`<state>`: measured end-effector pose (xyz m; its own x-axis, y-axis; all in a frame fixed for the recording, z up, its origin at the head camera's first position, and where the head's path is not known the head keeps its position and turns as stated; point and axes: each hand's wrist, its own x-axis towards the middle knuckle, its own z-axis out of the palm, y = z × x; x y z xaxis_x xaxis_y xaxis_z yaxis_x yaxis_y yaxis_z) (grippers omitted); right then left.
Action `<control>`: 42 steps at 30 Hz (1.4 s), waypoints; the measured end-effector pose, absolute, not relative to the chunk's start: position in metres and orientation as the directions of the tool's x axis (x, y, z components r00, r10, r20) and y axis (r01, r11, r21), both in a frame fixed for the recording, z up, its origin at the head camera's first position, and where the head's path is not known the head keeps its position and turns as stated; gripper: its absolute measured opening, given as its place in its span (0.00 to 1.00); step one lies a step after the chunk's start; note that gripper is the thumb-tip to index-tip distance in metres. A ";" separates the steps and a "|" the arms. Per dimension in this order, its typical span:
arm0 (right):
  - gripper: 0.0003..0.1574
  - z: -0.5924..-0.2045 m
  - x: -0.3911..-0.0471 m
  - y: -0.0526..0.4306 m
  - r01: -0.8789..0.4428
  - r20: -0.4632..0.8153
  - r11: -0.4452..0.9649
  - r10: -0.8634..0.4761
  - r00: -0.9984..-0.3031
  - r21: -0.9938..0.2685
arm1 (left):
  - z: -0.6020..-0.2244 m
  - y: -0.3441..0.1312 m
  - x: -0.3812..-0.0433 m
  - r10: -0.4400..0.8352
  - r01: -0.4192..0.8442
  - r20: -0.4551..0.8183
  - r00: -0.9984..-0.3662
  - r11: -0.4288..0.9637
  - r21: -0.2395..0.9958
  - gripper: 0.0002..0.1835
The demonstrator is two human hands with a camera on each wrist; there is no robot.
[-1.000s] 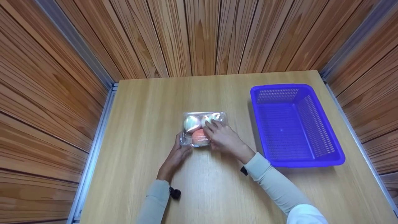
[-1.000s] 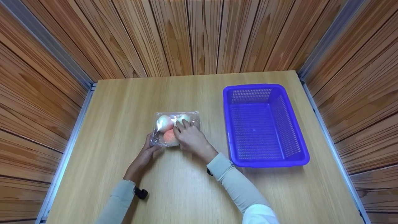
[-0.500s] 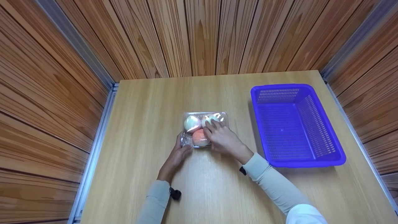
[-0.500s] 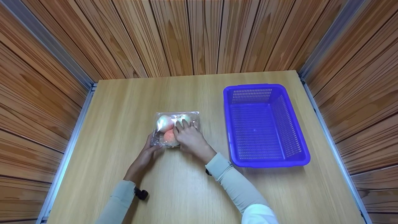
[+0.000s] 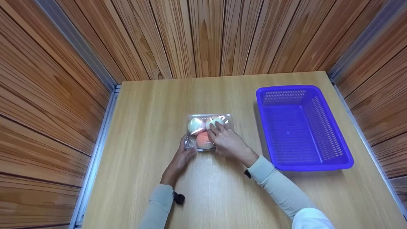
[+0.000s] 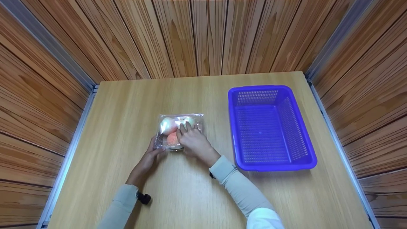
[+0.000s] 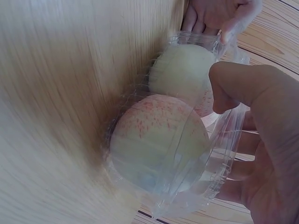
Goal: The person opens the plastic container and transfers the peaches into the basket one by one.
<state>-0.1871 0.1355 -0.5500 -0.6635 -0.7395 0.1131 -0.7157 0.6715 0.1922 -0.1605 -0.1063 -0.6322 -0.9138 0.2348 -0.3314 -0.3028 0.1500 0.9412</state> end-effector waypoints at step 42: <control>0.31 -0.534 -0.198 0.134 -0.786 0.162 0.615 -0.783 -0.601 0.061 | -0.633 -0.107 -0.159 0.231 -0.304 -0.327 -0.916 0.131 0.944 0.43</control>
